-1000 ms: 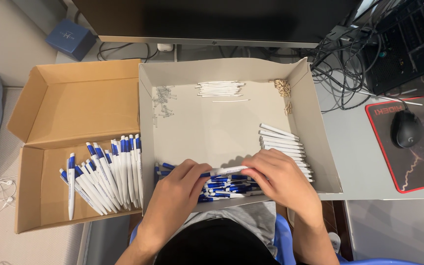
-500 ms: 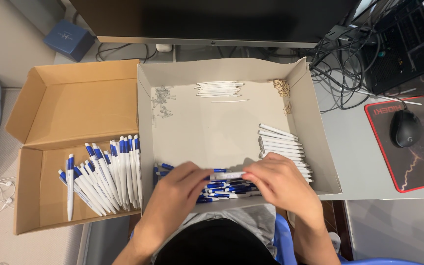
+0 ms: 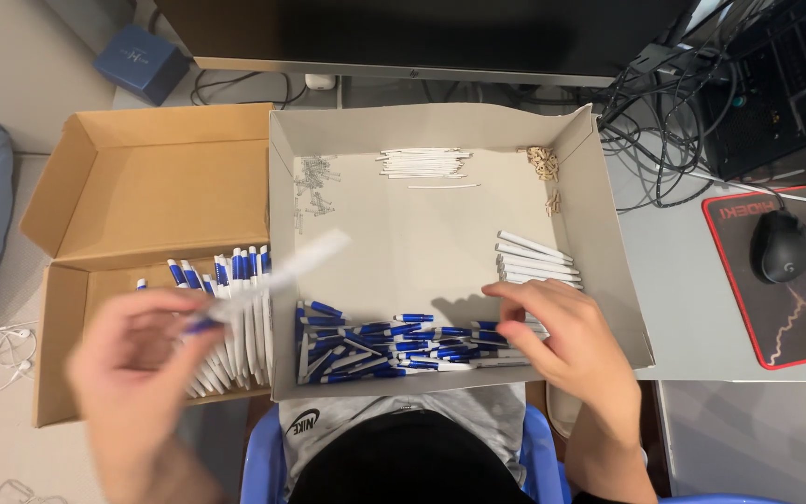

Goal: Assembling ballpoint pens by inserting ink refills and springs into pen bodies and placing them in a box.

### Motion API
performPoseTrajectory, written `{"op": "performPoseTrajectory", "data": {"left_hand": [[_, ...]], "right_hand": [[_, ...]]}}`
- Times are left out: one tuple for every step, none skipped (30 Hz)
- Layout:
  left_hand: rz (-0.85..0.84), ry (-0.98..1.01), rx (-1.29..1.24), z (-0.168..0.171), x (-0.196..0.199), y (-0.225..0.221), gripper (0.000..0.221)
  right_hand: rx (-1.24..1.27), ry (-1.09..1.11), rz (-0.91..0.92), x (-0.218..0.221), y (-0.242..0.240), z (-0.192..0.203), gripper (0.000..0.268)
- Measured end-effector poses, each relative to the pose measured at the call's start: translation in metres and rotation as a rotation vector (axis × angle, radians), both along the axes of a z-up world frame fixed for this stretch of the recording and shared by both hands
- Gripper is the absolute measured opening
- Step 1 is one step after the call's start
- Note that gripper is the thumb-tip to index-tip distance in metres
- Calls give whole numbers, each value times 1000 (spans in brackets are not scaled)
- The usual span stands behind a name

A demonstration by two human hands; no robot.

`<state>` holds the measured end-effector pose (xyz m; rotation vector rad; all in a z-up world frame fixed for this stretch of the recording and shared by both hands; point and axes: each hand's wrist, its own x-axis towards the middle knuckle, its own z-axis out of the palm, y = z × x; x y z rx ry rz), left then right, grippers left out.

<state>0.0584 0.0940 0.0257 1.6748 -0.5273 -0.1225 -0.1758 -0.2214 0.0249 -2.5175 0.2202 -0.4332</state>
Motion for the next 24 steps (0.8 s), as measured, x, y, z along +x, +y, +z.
{"op": "performPoseTrajectory", "data": {"left_hand": [[-1,1,0,-4,8,6,39],[22,-10,4,-8,16,12,30],[46,-21,8,-11,23,18,21],[47,-21,9,-16,30,21,21],[96,-6,36,-21,37,24,10],[145,8,62,-26,44,27,15],[145,8,62,-28,50,26,15],[166,37,139,-29,56,26,16],[186,66,216,-30,62,26,17],[186,65,215,-33,68,24,17],[108,112,224,-36,74,22,9],[28,159,233,-40,80,19,14],[25,159,232,-38,79,14,14],[37,139,348,-37,79,8,14],[49,119,464,-35,79,3,15],[48,120,466,-30,78,-2,15],[15,106,549,-26,77,-6,15],[-17,90,629,-21,76,-11,16],[-17,90,630,-22,76,-12,16],[-45,-14,704,-23,77,-15,18],[-73,-118,776,-24,77,-17,23],[-73,-119,777,-21,75,-20,23],[-91,-166,849,-18,73,-23,26],[-112,-211,920,-16,70,-26,28]], "right_hand": [[0,1,-1,-1,0,1,27],[-25,21,-10,-2,0,1,25],[-51,40,-18,-2,0,2,24],[-50,40,-18,-5,-2,0,24],[-61,30,-23,-8,-4,-2,22],[-72,21,-29,-11,-7,-4,21],[-72,21,-29,-15,-8,-2,21],[-63,25,-65,-18,-10,0,22],[-54,28,-101,-22,-11,3,23],[-55,28,-101,-25,-14,2,23],[-39,37,-118,-27,-16,1,23],[-23,47,-137,-31,-18,0,23],[-24,47,-140,-32,-19,-1,23],[-30,61,-146,-33,-20,-2,23],[-36,74,-153,-34,-21,-3,23],[-33,76,-153,-35,-21,-3,23],[-33,81,-150,-36,-21,-4,23],[-34,84,-146,-36,-22,-5,23],[-34,84,-146,-36,-22,-5,23],[-35,90,-156,-37,-22,-6,23],[-35,96,-166,-38,-22,-7,24],[-35,95,-166,-37,-22,-6,24],[-31,101,-168,-36,-22,-6,24],[-29,109,-170,-36,-22,-5,24]]}}
